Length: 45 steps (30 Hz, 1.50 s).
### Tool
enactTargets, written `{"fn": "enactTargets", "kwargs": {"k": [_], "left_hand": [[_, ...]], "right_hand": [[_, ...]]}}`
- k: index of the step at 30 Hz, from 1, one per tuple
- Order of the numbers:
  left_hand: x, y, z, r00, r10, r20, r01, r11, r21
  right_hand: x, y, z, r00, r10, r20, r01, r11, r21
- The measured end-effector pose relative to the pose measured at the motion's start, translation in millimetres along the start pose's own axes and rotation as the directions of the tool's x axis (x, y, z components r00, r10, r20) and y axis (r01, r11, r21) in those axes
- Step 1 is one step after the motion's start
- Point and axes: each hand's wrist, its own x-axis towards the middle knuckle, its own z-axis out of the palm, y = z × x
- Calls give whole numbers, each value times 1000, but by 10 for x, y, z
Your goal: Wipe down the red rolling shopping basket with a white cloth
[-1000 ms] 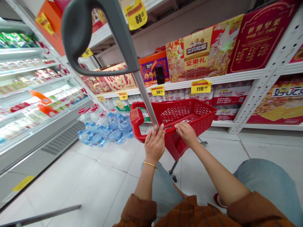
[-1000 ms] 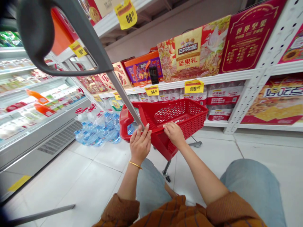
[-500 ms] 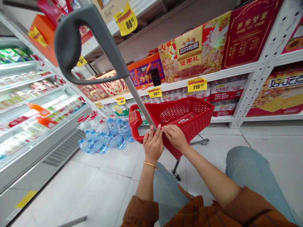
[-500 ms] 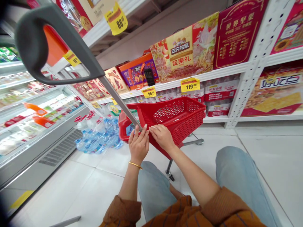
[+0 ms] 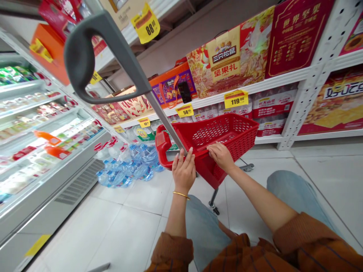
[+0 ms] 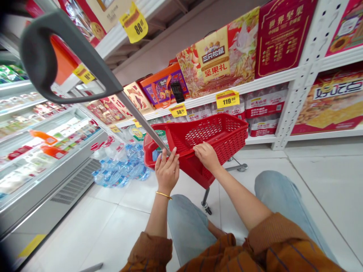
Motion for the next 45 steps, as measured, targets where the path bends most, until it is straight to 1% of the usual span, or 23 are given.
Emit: {"fn": "enactTargets", "kwargs": {"k": [4, 7, 9, 11, 12, 14, 17, 19, 23, 28, 30, 32, 35, 37, 38, 42, 45], "left_hand": [[3, -11, -2, 1000, 0, 12, 0, 1000, 12], [-2, -15, 2, 1000, 6, 16, -6, 1000, 17], [-8, -16, 9, 1000, 3, 28, -3, 1000, 25], [-15, -12, 15, 999, -7, 40, 5, 999, 40], [-17, -7, 17, 999, -8, 43, 6, 999, 49], [-13, 8, 18, 999, 2, 47, -5, 998, 64], [17, 37, 24, 993, 61, 96, -69, 995, 78], [47, 47, 42, 983, 110, 146, -125, 988, 94], [102, 10, 105, 959, 173, 223, -202, 973, 113], [183, -95, 137, 908, 255, 333, -289, 956, 55], [218, -121, 137, 899, 268, 346, -298, 954, 33], [244, -132, 139, 898, 273, 344, -299, 954, 23], [260, -128, 145, 900, 279, 334, -300, 954, 12], [261, -114, 147, 905, 279, 321, -296, 955, 5], [262, -103, 146, 908, 281, 311, -296, 955, 2], [263, -41, 132, 922, 290, 257, -301, 954, 5], [252, 9, 117, 925, 283, 255, -292, 956, 0]], "right_hand": [[-29, 213, -43, 1000, 6, 23, -6, 1000, 14], [-15, 207, -55, 998, 63, 12, -63, 997, 33], [22, 82, -50, 994, 114, -1, -113, 992, 59], [70, -120, -30, 989, 144, -17, -142, 984, 109], [93, -234, -13, 991, 136, -6, -133, 981, 142], [126, -437, 30, 996, 83, -21, -78, 982, 169], [131, -582, 96, 995, 73, -65, -64, 989, 133], [115, -563, 123, 996, 50, -75, -41, 992, 117], [90, -403, 138, 998, 22, -56, -15, 993, 114], [59, -198, 124, 996, 66, -58, -59, 991, 116], [16, -156, 123, 992, 90, -90, -77, 988, 131], [-56, -173, 140, 978, 138, -154, -115, 981, 154], [-206, -327, 231, 929, 248, -276, -197, 960, 199], [-304, -486, 344, 900, 301, -316, -242, 947, 212], [-344, -568, 411, 893, 306, -330, -248, 947, 206], [-432, -795, 665, 887, 272, -373, -252, 962, 102], [-490, -802, 771, 907, 199, -371, -208, 978, 15]]}}
